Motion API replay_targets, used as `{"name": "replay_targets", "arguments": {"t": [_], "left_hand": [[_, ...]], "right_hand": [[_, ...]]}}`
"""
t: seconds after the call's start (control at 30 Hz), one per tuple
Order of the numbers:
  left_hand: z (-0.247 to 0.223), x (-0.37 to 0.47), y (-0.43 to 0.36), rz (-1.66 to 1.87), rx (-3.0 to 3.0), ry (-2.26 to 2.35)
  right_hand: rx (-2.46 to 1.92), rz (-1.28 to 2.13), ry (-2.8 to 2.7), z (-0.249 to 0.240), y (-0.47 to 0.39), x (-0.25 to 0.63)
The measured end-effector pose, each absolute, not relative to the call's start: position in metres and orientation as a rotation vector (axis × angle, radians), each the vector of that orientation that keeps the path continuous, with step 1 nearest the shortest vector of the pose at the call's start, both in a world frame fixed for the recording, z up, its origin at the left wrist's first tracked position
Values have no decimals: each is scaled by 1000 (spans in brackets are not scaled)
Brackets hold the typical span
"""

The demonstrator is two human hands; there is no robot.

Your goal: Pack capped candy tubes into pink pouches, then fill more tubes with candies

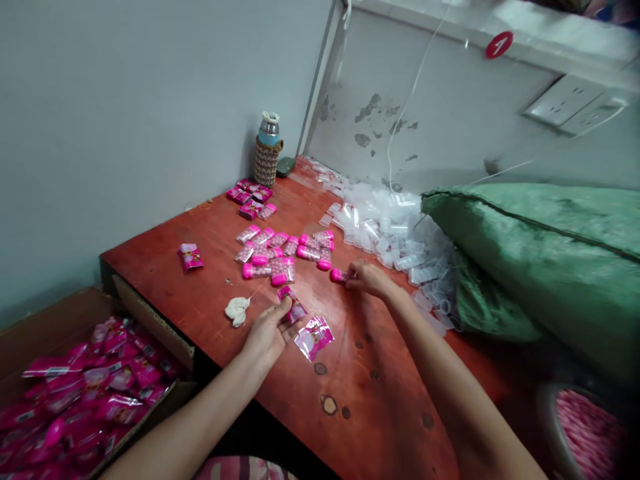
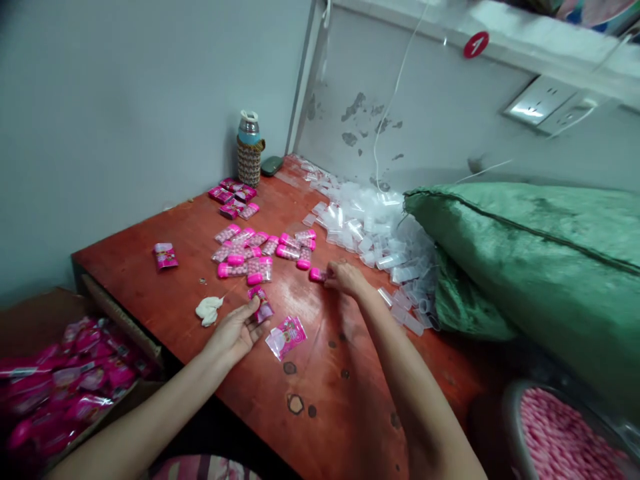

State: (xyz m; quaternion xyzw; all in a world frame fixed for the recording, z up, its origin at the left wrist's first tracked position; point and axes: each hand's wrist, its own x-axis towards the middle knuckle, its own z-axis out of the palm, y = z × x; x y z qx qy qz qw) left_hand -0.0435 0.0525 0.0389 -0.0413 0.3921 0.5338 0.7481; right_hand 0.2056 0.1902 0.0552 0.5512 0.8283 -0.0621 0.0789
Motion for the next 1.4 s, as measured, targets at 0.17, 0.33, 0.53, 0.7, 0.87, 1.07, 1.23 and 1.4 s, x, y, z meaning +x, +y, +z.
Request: {"name": "replay_targets", "arguments": {"t": [0.17,0.33,0.53,0.7,0.87,1.07,1.23,1.4], "left_hand": [[33,-42,53,1248,-157,842],[32,-38,49,1308,-163,852],[40,-15,37,1281,-78,812],[47,-2,27,1255,43,770],[52,-3,22,1249,219,732],[53,-7,23,1162,384,712],[50,-8,25,1039,436,723],[52,-13,27,986,526,742]], "right_hand": [[2017,-548,2526,41,129,200],[2375,-1690,2372,49,39,156],[2547,-2224,2104,51,-25,97],[2688,-2138,2138,42,-27,90],[2495,-2473,2071,34,-25,90],[2642,-2200,2253,27,-24,85],[2737,-2023,2313,26,-24,83],[2483,-2528,2090,26,-21,83]]}}
